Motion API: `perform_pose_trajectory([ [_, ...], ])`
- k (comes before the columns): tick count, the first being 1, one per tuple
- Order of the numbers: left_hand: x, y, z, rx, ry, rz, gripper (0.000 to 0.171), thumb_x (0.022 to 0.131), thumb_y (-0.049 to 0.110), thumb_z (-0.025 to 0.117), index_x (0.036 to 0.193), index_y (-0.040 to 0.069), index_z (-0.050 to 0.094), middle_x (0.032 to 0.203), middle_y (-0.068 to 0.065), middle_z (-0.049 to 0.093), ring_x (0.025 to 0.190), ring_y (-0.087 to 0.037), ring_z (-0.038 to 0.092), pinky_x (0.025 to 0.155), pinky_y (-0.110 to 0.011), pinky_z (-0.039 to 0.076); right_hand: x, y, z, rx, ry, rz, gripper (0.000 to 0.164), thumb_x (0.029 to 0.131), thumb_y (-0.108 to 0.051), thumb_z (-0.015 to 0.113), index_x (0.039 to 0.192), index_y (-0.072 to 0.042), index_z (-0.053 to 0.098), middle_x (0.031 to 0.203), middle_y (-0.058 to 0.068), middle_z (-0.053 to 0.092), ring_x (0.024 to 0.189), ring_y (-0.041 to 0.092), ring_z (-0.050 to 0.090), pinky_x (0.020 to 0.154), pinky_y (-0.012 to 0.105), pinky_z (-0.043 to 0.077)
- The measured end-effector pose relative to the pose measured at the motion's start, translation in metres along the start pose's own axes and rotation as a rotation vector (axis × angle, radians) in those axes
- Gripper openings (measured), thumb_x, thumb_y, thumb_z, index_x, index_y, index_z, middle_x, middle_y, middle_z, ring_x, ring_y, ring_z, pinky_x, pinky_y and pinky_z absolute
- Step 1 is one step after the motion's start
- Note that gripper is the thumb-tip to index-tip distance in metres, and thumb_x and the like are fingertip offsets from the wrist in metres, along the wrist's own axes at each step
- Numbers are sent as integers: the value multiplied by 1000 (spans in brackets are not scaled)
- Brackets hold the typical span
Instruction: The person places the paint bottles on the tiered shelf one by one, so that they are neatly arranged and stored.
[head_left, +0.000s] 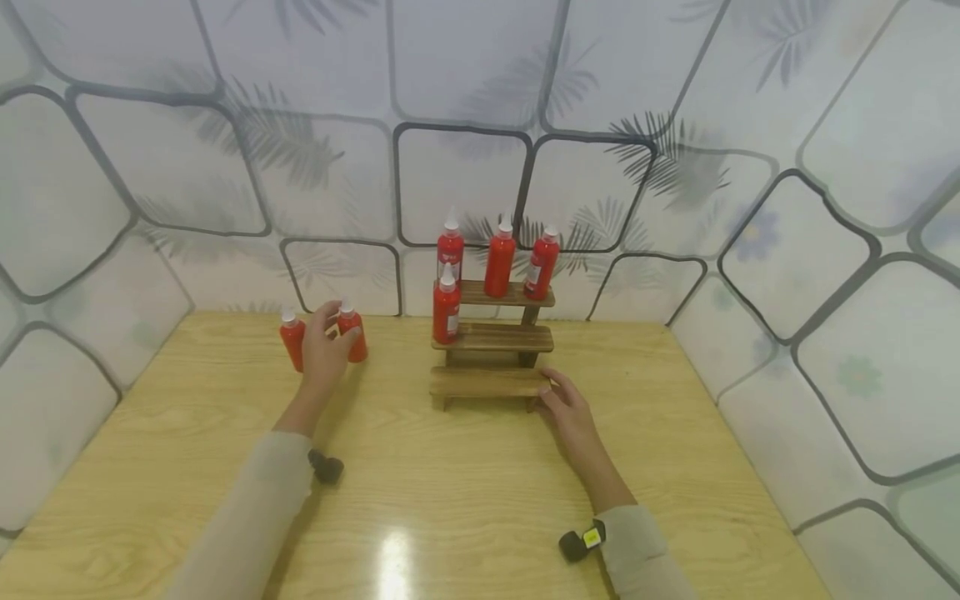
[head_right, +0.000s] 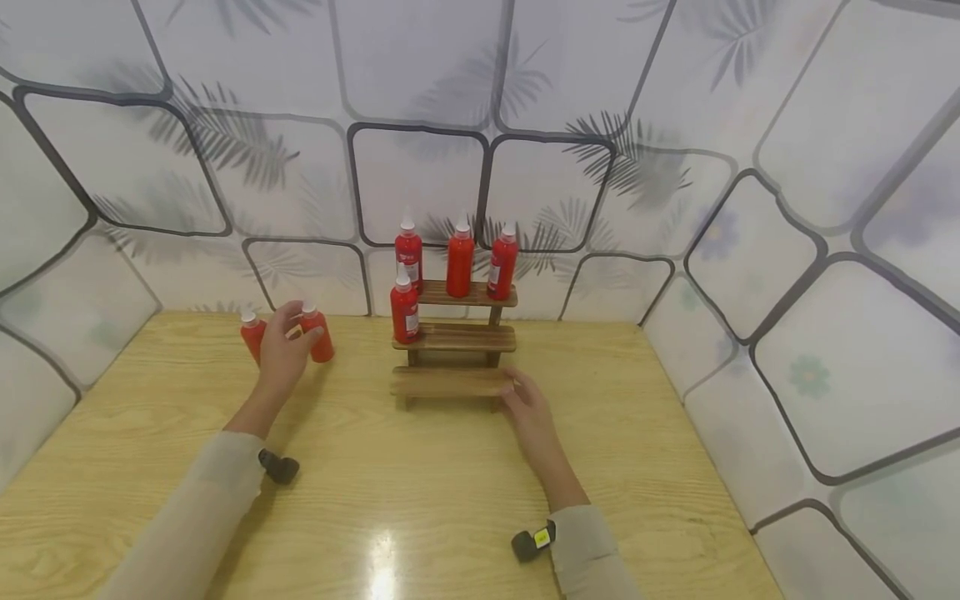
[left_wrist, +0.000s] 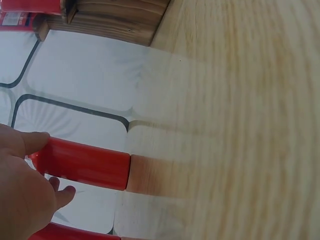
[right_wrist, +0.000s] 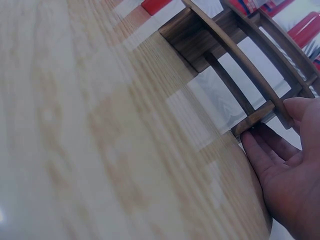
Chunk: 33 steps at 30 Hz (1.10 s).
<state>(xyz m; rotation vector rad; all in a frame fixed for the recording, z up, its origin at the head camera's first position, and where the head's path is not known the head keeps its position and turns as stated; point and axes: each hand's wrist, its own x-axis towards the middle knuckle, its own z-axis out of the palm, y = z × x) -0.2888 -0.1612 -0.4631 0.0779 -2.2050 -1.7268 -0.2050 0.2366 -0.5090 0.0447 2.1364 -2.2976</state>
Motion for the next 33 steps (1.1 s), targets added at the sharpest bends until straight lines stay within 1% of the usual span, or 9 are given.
perform_pose_trajectory([
  [6,2,-1,3,-11,-11,-12,56,94,-3,64,146,0,43,150,-24,45,140,-42,43,118,-54,36,1,1,-1,-13,-7,3,47,102,-22,60,146,-9,49,127,22,56,118,25,62,104,35,52],
  [10,2,0,3,-19,-18,-6,57,94,-5,63,146,-1,41,150,-25,45,139,-42,44,117,-53,37,1,1,-1,-21,-10,2,49,102,-23,60,147,-9,47,128,23,56,120,28,62,105,35,52],
  [14,3,-1,2,-15,-32,0,58,94,-5,63,147,0,41,150,-25,46,138,-41,45,117,-52,38,1,1,-1,-45,-5,-1,51,102,-25,61,147,-8,47,130,23,56,121,28,61,104,34,52],
  [21,1,1,-2,-9,-63,6,56,92,-4,67,144,-1,46,145,-25,51,135,-40,50,113,-51,43,1,0,-1,-46,5,8,50,102,-24,60,147,-8,47,132,25,54,121,29,61,103,34,53],
  [27,-5,8,-4,-6,-79,17,57,91,-3,69,144,3,48,144,-23,53,134,-38,52,113,-49,44,0,-3,1,-28,22,19,44,103,-18,57,145,-9,49,131,24,54,121,29,59,104,35,53],
  [31,-13,16,-6,-5,-103,34,58,91,-2,69,145,4,47,144,-23,53,133,-38,52,112,-50,44,-1,-5,1,-52,17,25,44,103,-19,57,146,-10,49,131,24,54,122,28,60,105,35,52],
  [33,-18,22,-7,-6,-120,46,59,91,-1,70,145,4,47,144,-23,54,133,-38,52,112,-49,45,0,-5,1,-47,16,27,44,103,-18,57,146,-10,49,131,24,54,122,29,60,105,35,52],
])
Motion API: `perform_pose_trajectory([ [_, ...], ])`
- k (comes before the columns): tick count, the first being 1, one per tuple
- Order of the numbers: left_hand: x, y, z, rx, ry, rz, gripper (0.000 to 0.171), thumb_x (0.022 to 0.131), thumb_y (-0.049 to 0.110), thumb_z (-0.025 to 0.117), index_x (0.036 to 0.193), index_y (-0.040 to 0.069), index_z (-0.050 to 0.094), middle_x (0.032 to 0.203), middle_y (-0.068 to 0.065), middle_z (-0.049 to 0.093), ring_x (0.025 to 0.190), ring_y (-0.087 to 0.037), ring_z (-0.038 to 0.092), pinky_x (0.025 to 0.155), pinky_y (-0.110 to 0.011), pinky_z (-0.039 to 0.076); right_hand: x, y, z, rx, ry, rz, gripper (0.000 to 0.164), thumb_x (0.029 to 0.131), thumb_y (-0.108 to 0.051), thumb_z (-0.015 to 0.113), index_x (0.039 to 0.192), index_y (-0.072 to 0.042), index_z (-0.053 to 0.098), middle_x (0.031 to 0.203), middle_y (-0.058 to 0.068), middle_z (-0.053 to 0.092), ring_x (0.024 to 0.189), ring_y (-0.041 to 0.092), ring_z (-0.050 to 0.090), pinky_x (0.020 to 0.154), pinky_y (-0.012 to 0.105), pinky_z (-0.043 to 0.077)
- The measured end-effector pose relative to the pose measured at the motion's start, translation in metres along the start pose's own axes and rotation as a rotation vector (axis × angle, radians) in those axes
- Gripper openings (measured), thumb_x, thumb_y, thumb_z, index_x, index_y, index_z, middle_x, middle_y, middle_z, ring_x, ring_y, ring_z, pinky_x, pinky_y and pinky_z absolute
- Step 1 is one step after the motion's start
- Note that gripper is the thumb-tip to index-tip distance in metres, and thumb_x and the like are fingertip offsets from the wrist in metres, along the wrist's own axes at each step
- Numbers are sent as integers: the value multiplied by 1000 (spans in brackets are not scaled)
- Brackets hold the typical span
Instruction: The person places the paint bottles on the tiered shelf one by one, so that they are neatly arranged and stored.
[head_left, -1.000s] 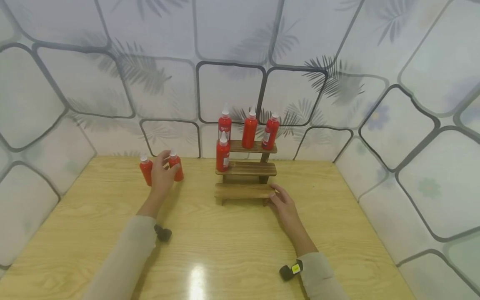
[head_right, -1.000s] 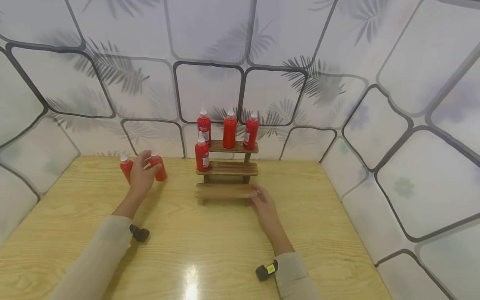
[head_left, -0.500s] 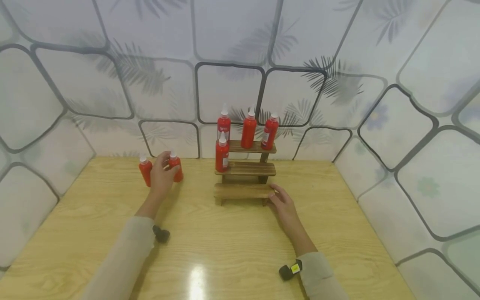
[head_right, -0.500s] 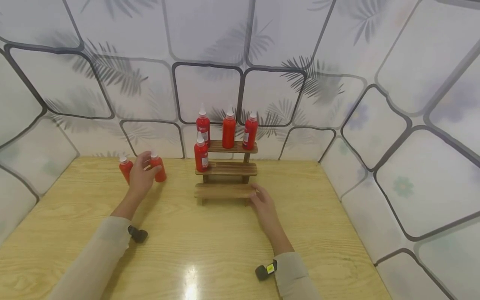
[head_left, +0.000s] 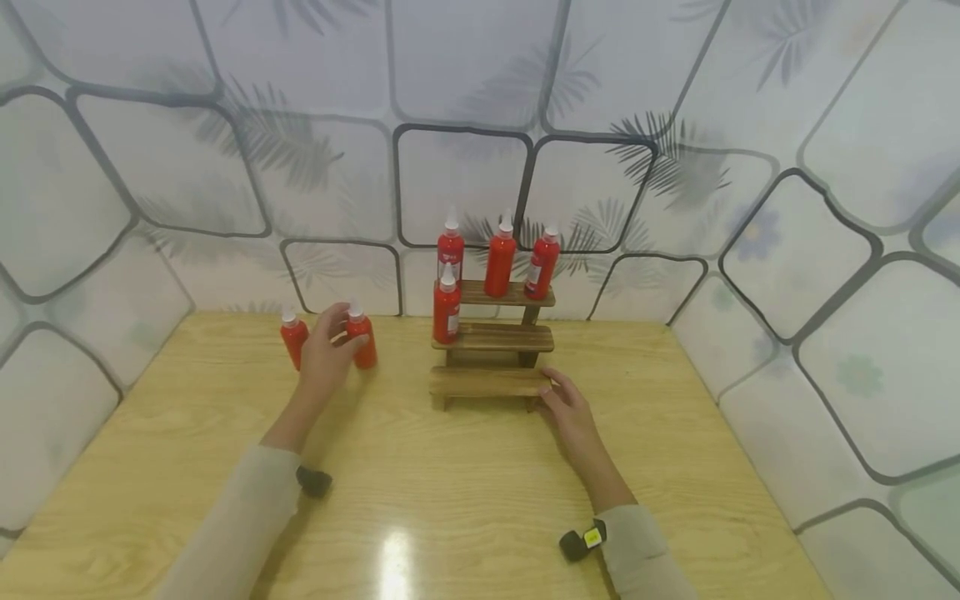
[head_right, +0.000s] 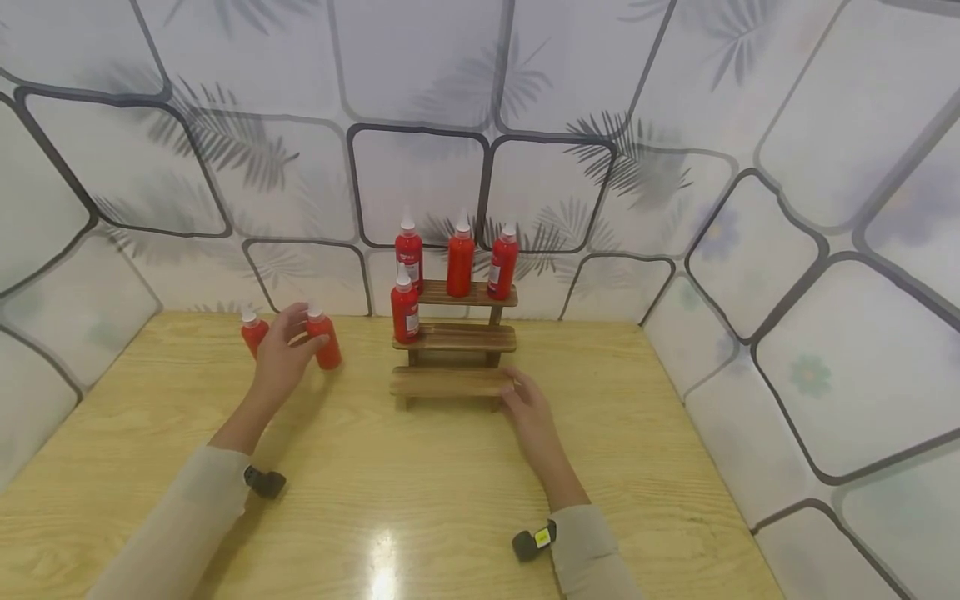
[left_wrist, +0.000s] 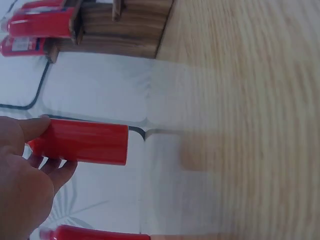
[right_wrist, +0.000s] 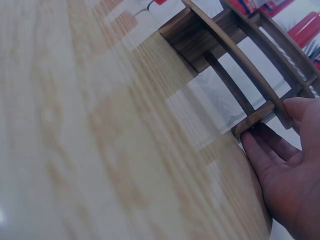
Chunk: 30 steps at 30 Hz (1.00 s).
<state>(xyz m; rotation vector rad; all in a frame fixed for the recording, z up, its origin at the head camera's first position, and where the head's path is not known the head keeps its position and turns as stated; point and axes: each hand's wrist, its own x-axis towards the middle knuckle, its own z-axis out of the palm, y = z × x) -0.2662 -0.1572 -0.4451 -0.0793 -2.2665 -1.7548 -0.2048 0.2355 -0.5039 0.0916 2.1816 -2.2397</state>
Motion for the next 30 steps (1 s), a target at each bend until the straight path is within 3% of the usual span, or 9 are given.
perform_pose_trajectory([
  [6,-17,18,3,-32,-43,60,57,90,0,71,143,3,49,142,-20,56,129,-35,56,110,-44,47,1,1,-1,14,-7,-6,45,103,-18,57,146,-9,49,133,26,54,124,31,58,105,35,52],
  [13,-31,34,7,-41,-94,160,52,88,0,74,136,2,55,134,-17,61,121,-26,60,103,-26,52,1,2,-2,-5,-21,-16,47,103,-22,58,147,-10,48,136,25,53,126,31,57,105,34,52],
  [19,-39,49,16,-25,-175,224,53,87,3,77,135,3,56,132,-15,64,119,-28,62,102,-33,53,1,2,-4,-1,-23,-5,47,103,-23,59,147,-11,48,136,25,52,127,34,56,104,32,52],
  [24,-44,60,32,-38,-221,282,55,84,1,78,135,3,57,132,-14,64,120,-30,62,101,-35,54,1,3,-4,-6,-23,-5,47,103,-24,59,147,-11,48,135,26,53,128,35,57,104,32,52],
  [30,-48,71,54,-31,-277,311,55,86,5,78,137,8,57,136,-11,62,122,-30,61,102,-49,53,2,4,-3,-14,-21,-5,49,102,-27,60,147,-12,48,134,25,54,126,33,58,103,32,53],
])
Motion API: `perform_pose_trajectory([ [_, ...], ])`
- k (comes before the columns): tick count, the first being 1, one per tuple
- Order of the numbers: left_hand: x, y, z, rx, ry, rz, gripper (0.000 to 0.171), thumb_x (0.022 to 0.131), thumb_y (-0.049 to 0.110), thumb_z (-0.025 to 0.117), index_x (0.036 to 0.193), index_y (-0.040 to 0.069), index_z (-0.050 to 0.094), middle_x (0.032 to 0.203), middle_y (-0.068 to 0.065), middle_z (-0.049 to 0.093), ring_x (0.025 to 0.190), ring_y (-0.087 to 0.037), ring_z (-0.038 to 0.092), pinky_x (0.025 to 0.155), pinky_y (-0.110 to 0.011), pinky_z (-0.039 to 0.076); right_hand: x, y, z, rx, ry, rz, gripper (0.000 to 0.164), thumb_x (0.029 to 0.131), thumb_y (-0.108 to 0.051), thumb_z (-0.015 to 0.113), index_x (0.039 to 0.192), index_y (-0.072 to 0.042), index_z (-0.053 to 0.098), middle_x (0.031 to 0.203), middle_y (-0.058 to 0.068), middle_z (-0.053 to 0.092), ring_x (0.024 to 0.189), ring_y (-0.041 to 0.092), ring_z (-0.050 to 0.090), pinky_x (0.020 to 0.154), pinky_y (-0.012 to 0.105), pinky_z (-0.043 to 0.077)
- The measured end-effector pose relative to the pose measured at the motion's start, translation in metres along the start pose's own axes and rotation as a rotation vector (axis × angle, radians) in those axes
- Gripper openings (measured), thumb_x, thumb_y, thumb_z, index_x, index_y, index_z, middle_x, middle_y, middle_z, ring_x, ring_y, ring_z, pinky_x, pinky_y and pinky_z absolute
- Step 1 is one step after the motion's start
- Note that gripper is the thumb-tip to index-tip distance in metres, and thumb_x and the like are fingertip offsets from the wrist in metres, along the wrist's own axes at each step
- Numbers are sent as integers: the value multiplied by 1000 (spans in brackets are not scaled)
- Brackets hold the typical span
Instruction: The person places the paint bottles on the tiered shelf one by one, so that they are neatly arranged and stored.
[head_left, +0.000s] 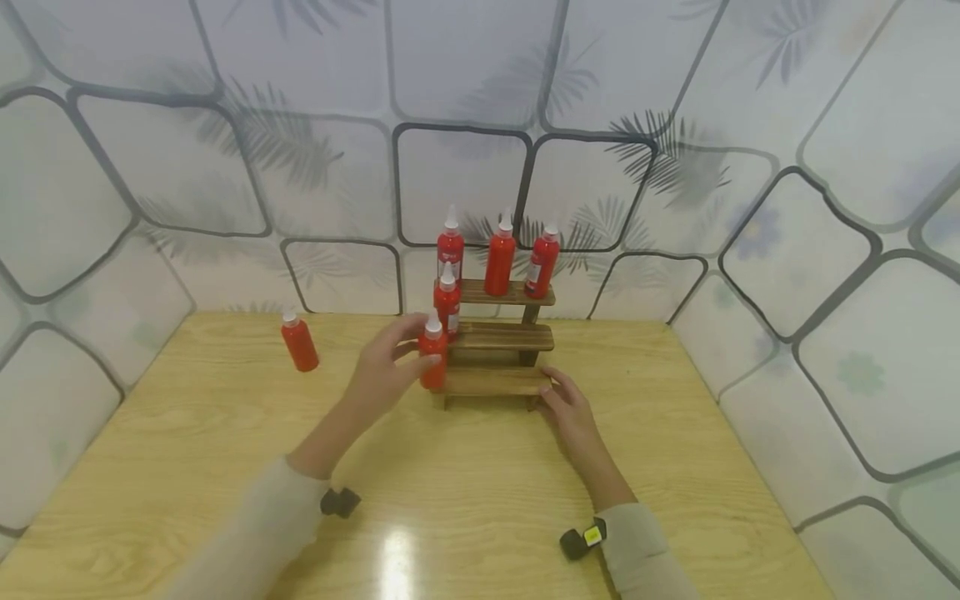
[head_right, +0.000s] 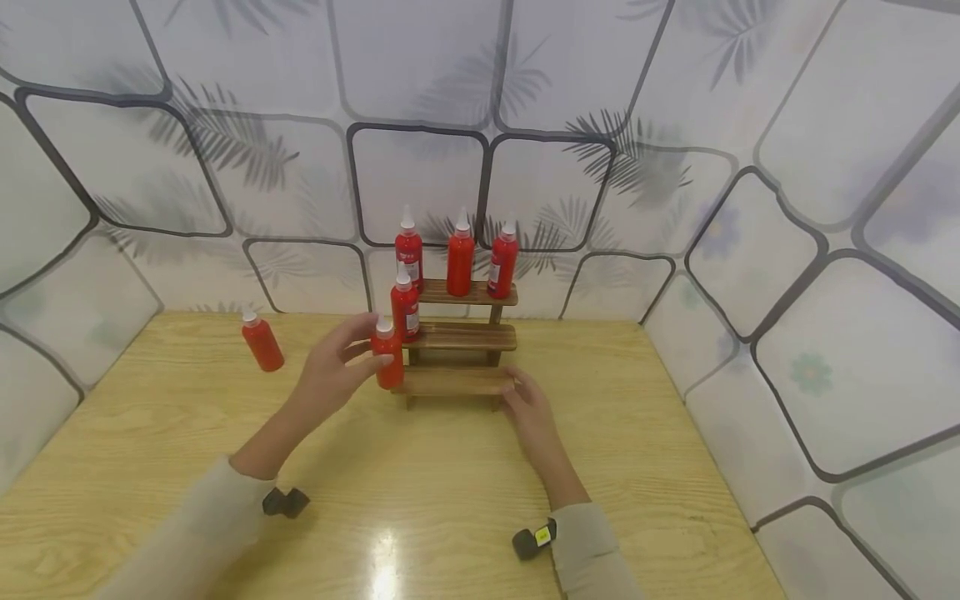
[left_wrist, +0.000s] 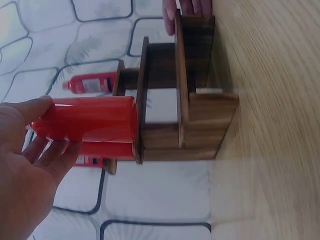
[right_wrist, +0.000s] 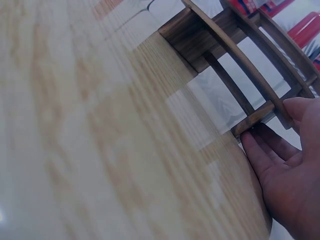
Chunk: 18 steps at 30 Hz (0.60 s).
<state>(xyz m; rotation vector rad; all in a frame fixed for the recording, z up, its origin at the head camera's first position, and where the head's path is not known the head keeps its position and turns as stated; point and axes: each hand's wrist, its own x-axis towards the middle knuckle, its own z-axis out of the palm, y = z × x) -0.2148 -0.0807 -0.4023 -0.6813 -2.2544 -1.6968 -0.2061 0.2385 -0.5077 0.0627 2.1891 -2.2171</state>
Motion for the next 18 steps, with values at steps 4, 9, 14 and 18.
perform_pose_trajectory([
  [4,7,4,16,8,-28,2,56,87,6,78,138,11,56,133,-9,62,121,-27,61,101,-47,54,-1,-2,0,3,1,9,46,102,-26,60,145,-14,50,133,23,55,125,32,58,102,32,53],
  [9,22,12,37,4,-53,12,57,87,6,77,140,9,56,129,-11,64,117,-26,63,99,-41,56,-4,-4,0,-13,-7,3,47,102,-28,60,146,-15,49,133,22,55,126,32,58,103,34,53],
  [14,36,18,54,15,-74,30,55,88,7,76,140,11,56,132,-9,63,118,-25,63,97,-36,57,-2,-4,0,1,-1,-5,47,102,-27,60,146,-13,49,128,19,57,122,29,60,103,34,53],
  [18,46,23,63,10,-54,36,56,89,8,76,141,12,55,136,-6,61,121,-23,61,101,-36,55,0,-2,0,27,6,-10,46,102,-24,61,145,-11,50,122,17,59,117,24,62,102,33,54],
])
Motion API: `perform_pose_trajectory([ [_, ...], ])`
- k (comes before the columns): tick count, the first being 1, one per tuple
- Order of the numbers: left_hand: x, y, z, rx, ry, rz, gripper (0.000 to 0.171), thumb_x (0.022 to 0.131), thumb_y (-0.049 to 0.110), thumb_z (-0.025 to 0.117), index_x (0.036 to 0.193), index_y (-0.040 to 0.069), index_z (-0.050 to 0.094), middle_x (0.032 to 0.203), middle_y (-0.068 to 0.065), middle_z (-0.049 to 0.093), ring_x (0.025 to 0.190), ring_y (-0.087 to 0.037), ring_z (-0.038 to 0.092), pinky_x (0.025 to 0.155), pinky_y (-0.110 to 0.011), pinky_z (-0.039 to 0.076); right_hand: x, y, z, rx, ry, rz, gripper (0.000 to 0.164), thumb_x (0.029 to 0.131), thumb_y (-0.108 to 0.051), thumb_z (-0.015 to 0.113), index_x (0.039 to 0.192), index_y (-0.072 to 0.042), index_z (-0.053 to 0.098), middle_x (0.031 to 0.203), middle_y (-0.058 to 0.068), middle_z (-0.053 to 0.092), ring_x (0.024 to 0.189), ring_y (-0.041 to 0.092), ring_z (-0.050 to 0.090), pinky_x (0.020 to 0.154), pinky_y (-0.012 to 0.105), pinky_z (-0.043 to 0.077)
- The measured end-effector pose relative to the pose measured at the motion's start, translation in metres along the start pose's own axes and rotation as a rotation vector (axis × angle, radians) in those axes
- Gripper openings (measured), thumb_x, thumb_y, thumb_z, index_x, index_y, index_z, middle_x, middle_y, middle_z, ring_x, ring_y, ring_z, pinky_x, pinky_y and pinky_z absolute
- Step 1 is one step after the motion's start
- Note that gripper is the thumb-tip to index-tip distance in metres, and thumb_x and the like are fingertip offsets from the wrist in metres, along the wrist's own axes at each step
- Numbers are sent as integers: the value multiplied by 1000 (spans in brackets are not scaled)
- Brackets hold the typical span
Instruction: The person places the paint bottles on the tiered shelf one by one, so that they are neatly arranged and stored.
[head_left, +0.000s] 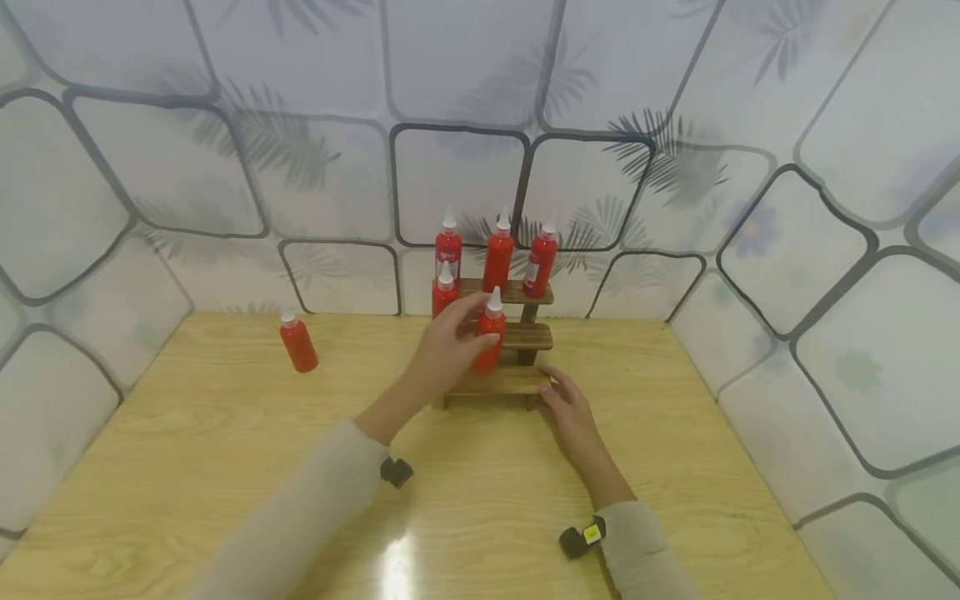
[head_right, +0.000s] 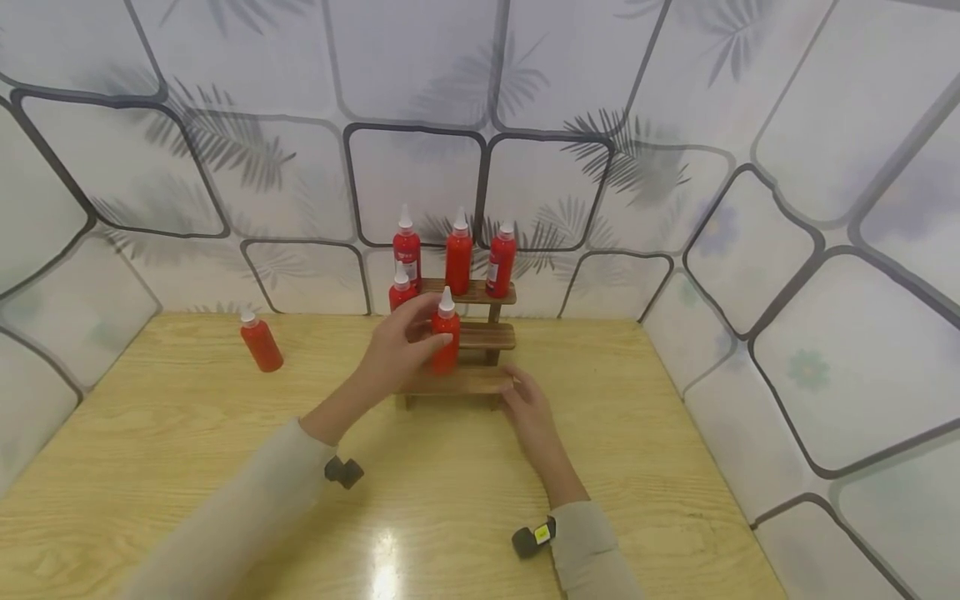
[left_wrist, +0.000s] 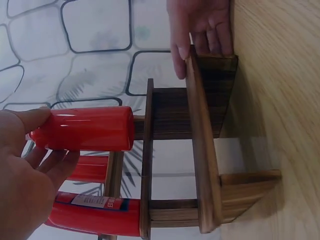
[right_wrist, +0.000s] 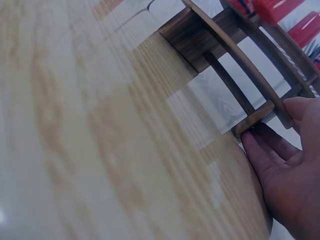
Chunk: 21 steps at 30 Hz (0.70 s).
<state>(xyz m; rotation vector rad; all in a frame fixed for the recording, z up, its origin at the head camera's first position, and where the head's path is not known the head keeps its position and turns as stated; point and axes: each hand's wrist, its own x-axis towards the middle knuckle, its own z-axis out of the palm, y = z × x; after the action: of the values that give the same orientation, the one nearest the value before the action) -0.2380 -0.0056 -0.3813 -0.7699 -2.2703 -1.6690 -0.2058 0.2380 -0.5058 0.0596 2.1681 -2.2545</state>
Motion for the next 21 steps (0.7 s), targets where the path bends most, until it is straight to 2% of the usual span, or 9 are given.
perform_pose_trajectory([
  [6,17,2,8,-34,32,7,56,91,10,75,143,13,53,137,-5,61,123,-22,60,101,-37,55,1,0,0,16,-9,-1,44,102,-21,59,145,-12,50,123,18,58,116,23,63,102,32,53],
  [11,26,-1,16,-21,69,-26,54,92,11,73,142,14,53,137,-5,59,122,-23,59,103,-38,53,1,0,-1,9,-15,-8,45,103,-21,59,146,-11,49,129,20,57,120,24,61,104,32,52],
  [16,30,-9,25,-24,122,-62,52,93,8,71,141,13,53,136,-7,58,120,-24,59,100,-40,54,0,2,-2,7,-27,-13,46,103,-23,59,146,-13,49,136,19,54,124,24,58,106,32,51],
  [21,32,-12,31,8,152,-50,51,95,9,68,143,14,50,137,-10,56,121,-26,57,99,-46,54,-1,2,-2,8,-41,-7,48,103,-26,59,147,-13,47,139,18,52,126,25,56,108,34,49],
])
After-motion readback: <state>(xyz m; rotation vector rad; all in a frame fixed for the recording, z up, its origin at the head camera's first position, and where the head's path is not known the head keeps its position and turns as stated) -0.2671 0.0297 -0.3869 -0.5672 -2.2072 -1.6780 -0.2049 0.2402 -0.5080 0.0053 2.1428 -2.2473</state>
